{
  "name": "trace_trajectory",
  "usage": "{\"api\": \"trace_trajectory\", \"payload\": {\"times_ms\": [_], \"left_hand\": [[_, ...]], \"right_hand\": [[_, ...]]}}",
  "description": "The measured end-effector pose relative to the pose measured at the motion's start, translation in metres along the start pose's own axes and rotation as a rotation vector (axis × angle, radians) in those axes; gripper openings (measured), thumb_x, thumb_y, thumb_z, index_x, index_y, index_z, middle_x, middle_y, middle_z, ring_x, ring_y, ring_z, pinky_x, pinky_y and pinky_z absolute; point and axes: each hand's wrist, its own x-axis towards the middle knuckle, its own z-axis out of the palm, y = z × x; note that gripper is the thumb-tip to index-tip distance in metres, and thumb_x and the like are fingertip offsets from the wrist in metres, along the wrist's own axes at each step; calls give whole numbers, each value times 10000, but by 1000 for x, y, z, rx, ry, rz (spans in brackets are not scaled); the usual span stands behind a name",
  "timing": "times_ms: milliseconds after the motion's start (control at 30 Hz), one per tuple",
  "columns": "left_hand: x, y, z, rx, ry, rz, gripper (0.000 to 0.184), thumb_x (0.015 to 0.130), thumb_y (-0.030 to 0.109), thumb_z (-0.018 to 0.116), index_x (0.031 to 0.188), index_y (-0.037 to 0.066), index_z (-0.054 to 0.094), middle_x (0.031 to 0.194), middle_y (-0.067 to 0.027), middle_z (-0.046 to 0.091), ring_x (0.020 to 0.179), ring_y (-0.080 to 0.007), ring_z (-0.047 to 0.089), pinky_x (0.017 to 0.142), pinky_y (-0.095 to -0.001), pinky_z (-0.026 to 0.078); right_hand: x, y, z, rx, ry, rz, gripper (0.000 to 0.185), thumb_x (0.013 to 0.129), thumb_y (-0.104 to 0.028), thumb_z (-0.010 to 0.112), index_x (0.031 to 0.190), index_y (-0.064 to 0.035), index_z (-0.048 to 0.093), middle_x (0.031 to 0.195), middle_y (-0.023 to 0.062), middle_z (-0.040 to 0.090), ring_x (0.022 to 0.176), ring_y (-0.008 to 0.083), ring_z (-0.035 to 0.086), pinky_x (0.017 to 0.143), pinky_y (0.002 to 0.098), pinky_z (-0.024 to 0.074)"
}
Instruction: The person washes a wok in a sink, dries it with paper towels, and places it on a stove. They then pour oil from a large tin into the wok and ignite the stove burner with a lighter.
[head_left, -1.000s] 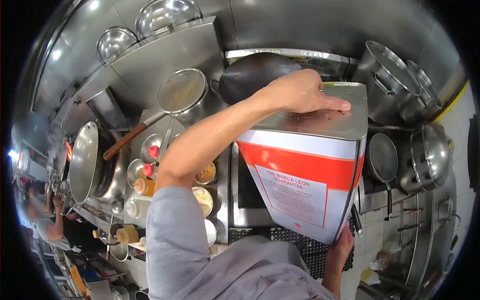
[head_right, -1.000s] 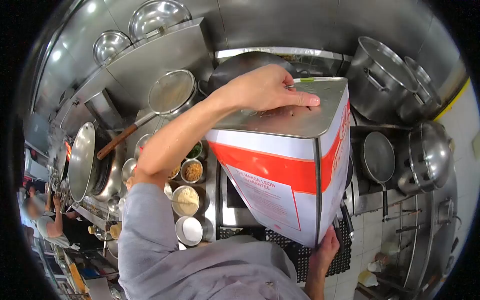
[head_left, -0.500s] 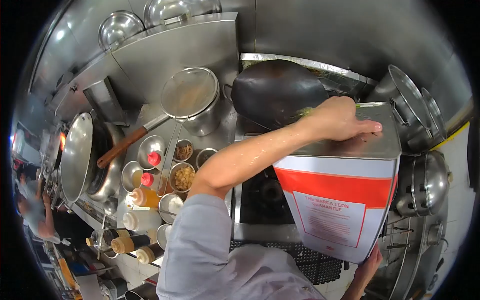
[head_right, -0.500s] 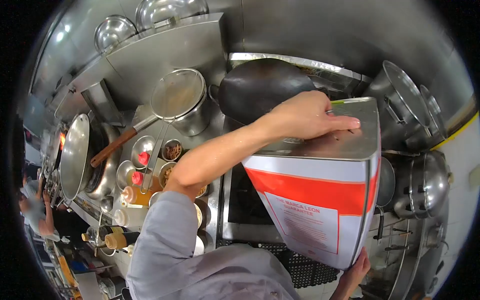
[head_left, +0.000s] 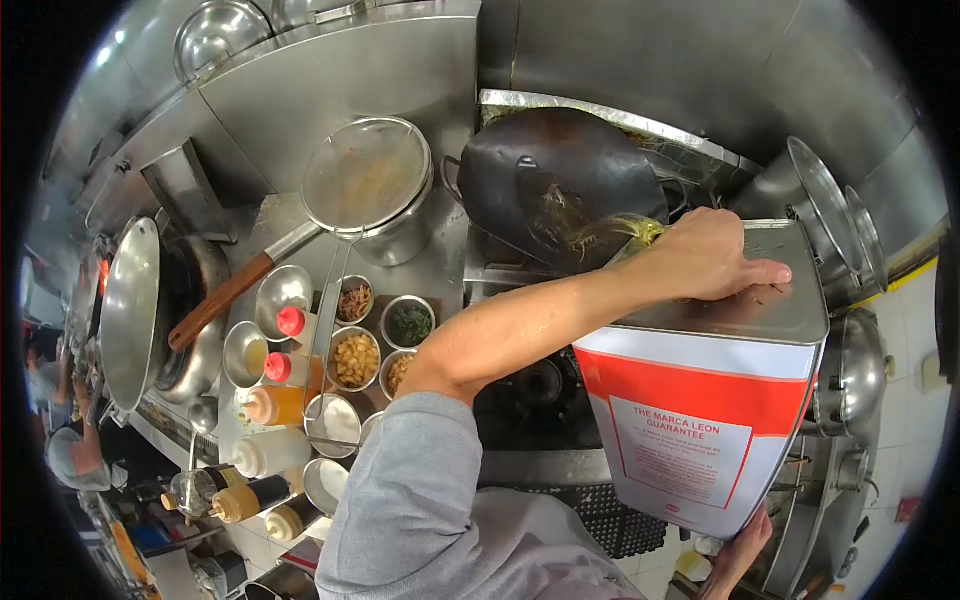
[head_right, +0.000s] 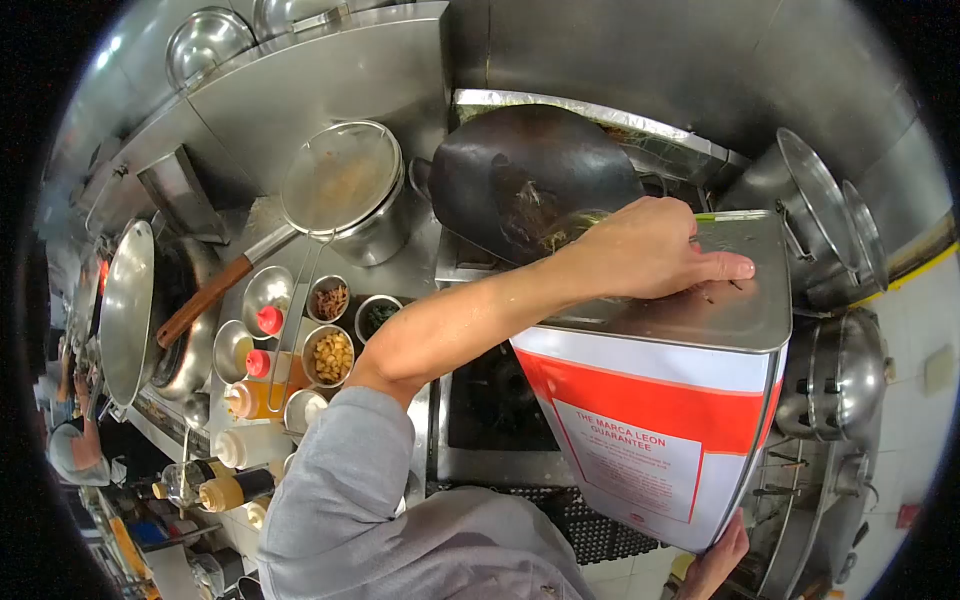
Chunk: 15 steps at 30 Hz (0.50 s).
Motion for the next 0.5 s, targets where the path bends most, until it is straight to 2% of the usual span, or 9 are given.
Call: {"api": "trace_trajectory", "payload": {"times_ms": [33, 100, 267, 333, 500], "left_hand": [[0, -3, 0, -1, 2, 0, 464, 720, 533, 613, 653, 79, 688, 591, -132, 606, 618, -293, 605, 660, -349, 483], [4, -15, 3, -18, 58, 36, 698, 660, 658, 609, 575, -34, 600, 591, -191, 579, 606, -314, 603, 604, -383, 475], [8, -34, 5, -33, 117, 88, 705, 672, 658, 599, 569, -40, 592, 580, -188, 574, 595, -331, 597, 598, -387, 472], [10, -38, 3, -60, 104, 92, 708, 676, 657, 595, 572, -43, 591, 571, -186, 569, 590, -335, 595, 597, -389, 472], [16, -44, 1, -129, 74, 104, 694, 681, 645, 596, 567, -40, 588, 519, -165, 544, 532, -306, 583, 555, -376, 460]], "right_hand": [[0, 0, 3, 11, 2, -12, 335, 927, -271, 465, 899, 45, 571, 802, 64, 612, 685, 113, 571, 596, 268, 453], [-2, -5, 8, -12, 24, -10, 335, 928, -271, 462, 900, 45, 571, 802, 64, 611, 686, 111, 570, 598, 267, 454], [4, -9, 9, -18, -7, 17, 337, 934, -260, 454, 974, 57, 563, 851, 65, 619, 733, 120, 577, 658, 262, 462], [1, -18, 12, -85, 58, 31, 347, 931, -265, 461, 1013, 59, 555, 885, 77, 622, 750, 135, 586, 672, 271, 470], [14, -13, 1, -62, 64, 12, 368, 928, -267, 465, 1065, 65, 545, 935, 90, 619, 789, 143, 592, 687, 279, 475]]}}
